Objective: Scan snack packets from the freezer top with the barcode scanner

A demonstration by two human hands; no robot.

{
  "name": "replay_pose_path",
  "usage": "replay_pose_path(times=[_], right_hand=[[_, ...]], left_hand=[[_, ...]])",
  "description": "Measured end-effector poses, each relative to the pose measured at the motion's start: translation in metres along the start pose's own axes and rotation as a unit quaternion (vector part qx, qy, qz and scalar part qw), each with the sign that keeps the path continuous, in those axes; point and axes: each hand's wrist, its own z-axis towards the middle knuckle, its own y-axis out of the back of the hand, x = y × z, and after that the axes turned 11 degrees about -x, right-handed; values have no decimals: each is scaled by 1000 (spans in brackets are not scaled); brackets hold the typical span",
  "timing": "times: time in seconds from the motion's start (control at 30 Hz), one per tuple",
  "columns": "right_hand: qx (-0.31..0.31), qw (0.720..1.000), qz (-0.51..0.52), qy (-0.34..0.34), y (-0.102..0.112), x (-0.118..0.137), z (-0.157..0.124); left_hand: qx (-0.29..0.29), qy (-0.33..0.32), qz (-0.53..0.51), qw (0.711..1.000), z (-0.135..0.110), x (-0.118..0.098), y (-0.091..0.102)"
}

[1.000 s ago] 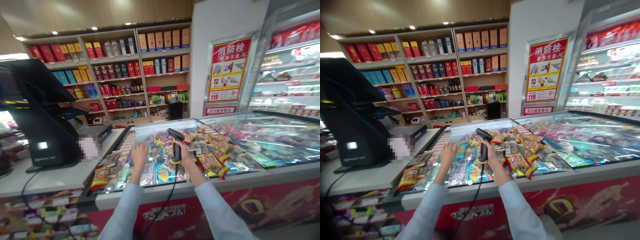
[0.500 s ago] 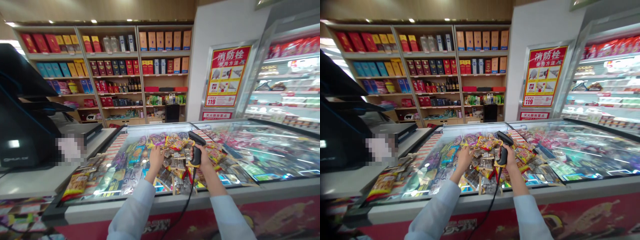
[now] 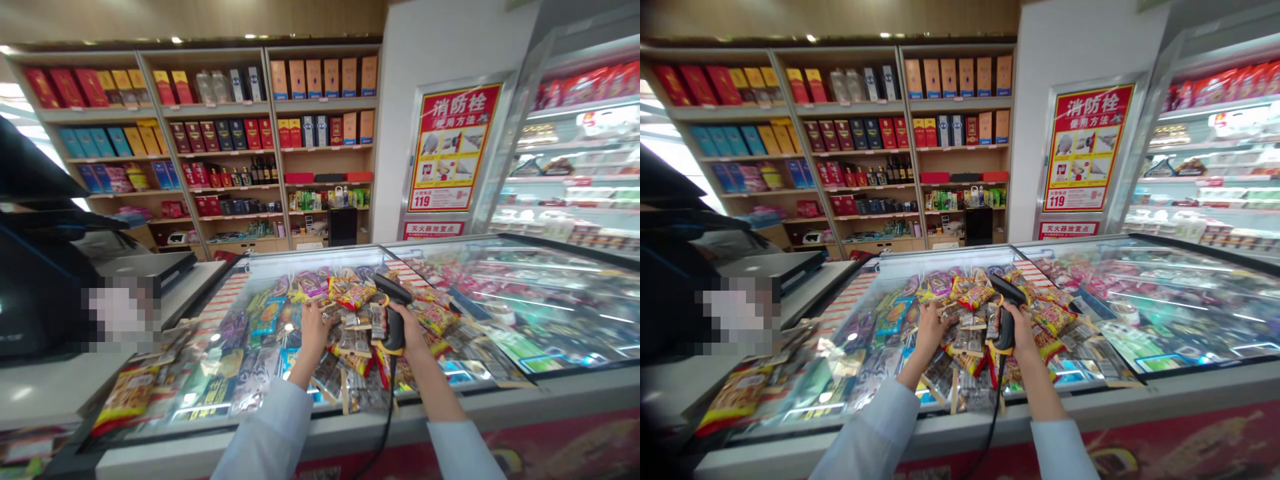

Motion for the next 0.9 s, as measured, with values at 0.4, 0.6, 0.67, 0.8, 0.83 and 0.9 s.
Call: replay_pose_path(times=[0.4, 0.6, 0.67, 0.8, 0.83, 0.9], right_hand=[[2, 1000, -6, 6, 2, -1, 0], [4, 1000, -6, 3, 1, 0, -2], [3, 1000, -6, -3, 1, 0, -2], [5, 1000, 5, -3, 1, 1, -4], [7, 1000, 8, -4, 1, 1, -4], [16, 1000, 13, -2, 1, 1, -4]], left_hand=[[72, 101, -179, 976, 10, 8, 8], [141, 82, -141, 976, 12, 10, 5], [142, 72, -125, 979, 12, 7, 4], [137, 48, -133, 980, 16, 8, 3], [119, 48, -132, 983, 17, 11, 3], [62, 55, -147, 986, 20, 16, 3]])
